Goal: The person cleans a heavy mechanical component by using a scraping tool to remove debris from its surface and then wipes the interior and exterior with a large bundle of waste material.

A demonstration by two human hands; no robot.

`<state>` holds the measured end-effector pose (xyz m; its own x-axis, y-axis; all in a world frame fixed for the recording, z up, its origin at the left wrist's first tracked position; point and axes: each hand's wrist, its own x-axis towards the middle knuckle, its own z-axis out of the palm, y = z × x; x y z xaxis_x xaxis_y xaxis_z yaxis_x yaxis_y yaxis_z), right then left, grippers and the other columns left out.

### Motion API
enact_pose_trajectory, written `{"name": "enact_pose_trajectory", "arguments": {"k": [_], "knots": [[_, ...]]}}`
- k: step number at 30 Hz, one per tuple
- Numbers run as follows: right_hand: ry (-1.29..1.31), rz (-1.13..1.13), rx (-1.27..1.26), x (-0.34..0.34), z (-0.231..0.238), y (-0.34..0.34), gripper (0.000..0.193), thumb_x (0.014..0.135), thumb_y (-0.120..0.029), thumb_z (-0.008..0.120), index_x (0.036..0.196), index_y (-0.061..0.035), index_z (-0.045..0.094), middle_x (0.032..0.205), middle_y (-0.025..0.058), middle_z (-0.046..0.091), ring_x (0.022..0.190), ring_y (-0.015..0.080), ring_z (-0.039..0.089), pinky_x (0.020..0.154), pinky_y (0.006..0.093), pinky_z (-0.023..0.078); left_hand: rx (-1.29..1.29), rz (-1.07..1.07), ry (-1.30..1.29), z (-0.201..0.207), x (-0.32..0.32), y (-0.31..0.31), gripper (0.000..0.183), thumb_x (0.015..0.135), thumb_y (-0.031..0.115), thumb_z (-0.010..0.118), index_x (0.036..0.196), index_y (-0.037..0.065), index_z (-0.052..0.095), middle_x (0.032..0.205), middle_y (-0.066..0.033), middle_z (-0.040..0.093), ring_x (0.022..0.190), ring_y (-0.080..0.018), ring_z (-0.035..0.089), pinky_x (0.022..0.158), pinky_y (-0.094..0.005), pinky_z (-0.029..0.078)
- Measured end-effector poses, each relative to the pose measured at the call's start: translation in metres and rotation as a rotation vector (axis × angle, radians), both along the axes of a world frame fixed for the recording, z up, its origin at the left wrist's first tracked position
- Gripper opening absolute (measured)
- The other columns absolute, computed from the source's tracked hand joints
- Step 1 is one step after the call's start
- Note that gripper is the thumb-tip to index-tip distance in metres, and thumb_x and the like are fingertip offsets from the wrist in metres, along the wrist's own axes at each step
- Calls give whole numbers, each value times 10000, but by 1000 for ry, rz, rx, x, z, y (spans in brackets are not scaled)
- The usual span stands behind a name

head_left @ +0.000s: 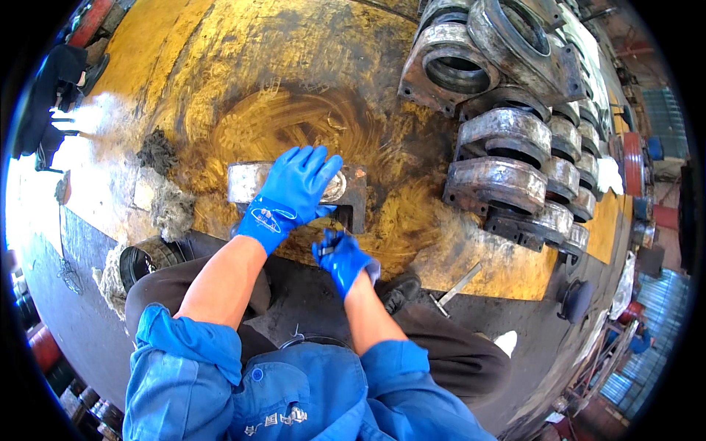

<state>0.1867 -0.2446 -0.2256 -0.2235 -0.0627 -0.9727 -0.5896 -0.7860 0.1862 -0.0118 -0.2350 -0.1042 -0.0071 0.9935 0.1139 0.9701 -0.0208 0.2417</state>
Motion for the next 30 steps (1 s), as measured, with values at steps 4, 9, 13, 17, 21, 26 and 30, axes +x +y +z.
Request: {"name": "enact_pose_trajectory", "arguments": {"k": [4, 9, 13, 17, 21, 26, 30], "knots": [[179, -18, 120, 27, -24, 13, 158, 1063, -256, 448, 1086, -169, 578, 978, 70, 644, 832, 251, 582, 931, 576, 460, 54, -52, -33, -1, 14, 20, 944, 656, 469, 878, 1436, 84, 511, 1397, -221, 578, 1254, -405, 572, 1088, -523, 433], [-74, 201, 185, 43, -6, -39, 289, 1065, -294, 397, 1209, -116, 572, 1157, 106, 671, 787, 257, 586, 943, 566, 451, -7, -23, -7, 7, 5, 8, 943, 652, 467, 874, 1434, 85, 510, 1386, -216, 582, 1250, -400, 573, 1091, -524, 428], [143, 13, 58, 23, -69, 13, 345, 1068, -338, 364, 1177, -124, 612, 1076, 94, 691, 722, 263, 575, 866, 565, 464, 41, -31, -43, 0, 8, 15, 943, 648, 451, 878, 1436, 86, 509, 1394, -214, 580, 1251, -402, 573, 1092, -530, 425], [86, 81, 62, 50, -101, -19, 377, 1071, -364, 344, 1131, -131, 635, 985, 77, 691, 680, 264, 566, 808, 562, 471, 35, -30, -31, 1, 10, 19, 955, 653, 451, 876, 1451, 89, 498, 1401, -219, 575, 1257, -402, 569, 1098, -529, 420], [-4, 289, 25, 61, -83, -41, 299, 1060, -297, 382, 1004, -119, 615, 778, 35, 574, 622, 234, 515, 758, 522, 476, -2, -29, -17, 6, 8, 16, 958, 650, 450, 880, 1450, 87, 497, 1398, -215, 573, 1257, -398, 565, 1099, -524, 420], [120, 102, 71, -1, -49, 12, 257, 1024, -166, 404, 886, -91, 609, 527, -10, 450, 478, 192, 439, 672, 461, 508, 30, -12, -29, -3, 2, 4, 965, 634, 446, 890, 1441, 83, 503, 1399, -215, 572, 1259, -397, 563, 1096, -521, 422], [-28, 273, 96, 52, -79, -31, 303, 1067, -300, 382, 1002, -134, 627, 890, 72, 653, 666, 256, 547, 800, 535, 488, 51, -23, 9, -1, 7, 18, 968, 633, 454, 888, 1441, 82, 506, 1404, -220, 569, 1253, -402, 568, 1093, -522, 424]]}}
